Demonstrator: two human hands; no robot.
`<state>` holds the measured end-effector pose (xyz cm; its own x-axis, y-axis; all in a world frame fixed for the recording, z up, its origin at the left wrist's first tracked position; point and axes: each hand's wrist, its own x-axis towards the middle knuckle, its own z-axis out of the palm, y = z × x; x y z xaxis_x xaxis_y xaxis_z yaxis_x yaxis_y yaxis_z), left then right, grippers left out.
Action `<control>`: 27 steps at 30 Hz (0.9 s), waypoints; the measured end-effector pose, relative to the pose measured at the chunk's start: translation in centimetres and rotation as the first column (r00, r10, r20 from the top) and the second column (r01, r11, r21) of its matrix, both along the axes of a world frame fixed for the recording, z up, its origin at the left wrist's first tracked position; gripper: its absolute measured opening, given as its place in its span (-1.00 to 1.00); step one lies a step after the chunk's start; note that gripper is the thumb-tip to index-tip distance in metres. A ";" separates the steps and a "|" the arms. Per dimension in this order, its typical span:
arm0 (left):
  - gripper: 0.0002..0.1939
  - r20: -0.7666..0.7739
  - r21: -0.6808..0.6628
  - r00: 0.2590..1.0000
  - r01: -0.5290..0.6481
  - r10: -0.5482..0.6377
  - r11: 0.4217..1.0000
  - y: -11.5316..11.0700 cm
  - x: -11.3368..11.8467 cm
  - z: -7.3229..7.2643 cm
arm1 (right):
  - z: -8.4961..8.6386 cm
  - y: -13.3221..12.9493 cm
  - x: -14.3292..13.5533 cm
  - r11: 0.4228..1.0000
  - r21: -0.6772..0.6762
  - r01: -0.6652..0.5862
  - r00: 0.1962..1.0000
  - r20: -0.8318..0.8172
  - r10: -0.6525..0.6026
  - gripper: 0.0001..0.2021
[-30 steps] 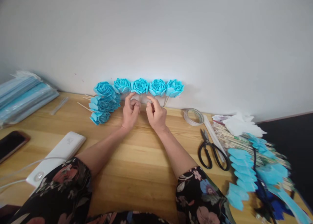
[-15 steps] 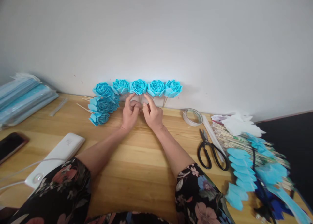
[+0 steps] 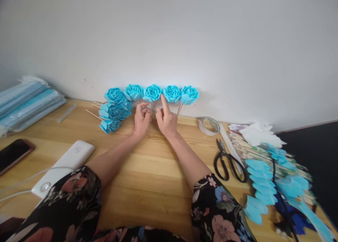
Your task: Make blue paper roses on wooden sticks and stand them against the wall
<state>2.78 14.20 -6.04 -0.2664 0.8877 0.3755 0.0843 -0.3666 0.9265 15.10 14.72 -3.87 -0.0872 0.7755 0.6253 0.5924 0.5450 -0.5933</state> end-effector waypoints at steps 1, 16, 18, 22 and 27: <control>-0.81 0.008 -0.003 1.000 0.004 -0.004 1.000 0.1 0.0 0.0 | 0.1 0.1 0.0 1.000 -0.005 -0.008 1.000 0.008 0.008 -0.41; -0.65 -0.008 0.047 1.000 -0.004 0.005 0.999 0.8 0.1 -0.5 | 1.5 0.8 -0.5 0.960 -0.211 -0.183 0.980 -0.121 0.160 -0.30; -0.59 -0.008 0.056 1.000 0.013 -0.013 0.998 1.0 0.1 -0.9 | 1.9 0.7 -0.4 0.945 -0.256 -0.205 0.975 -0.142 0.173 -0.32; -0.56 0.003 0.049 0.999 0.039 -0.040 0.998 1.3 0.0 -1.3 | 2.1 0.2 -0.3 0.975 -0.172 -0.139 0.983 -0.146 0.115 -0.39; -0.77 0.117 0.003 0.993 -0.009 0.008 1.000 1.2 -0.3 -0.8 | 0.6 -0.7 -0.2 0.996 0.088 -0.009 0.998 -0.066 0.015 -0.50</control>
<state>2.49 15.38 -6.89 -0.3164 0.8838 0.3446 -0.0214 -0.3699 0.9288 14.87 14.05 -3.29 -0.0526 0.7169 0.6952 0.5463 0.6034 -0.5809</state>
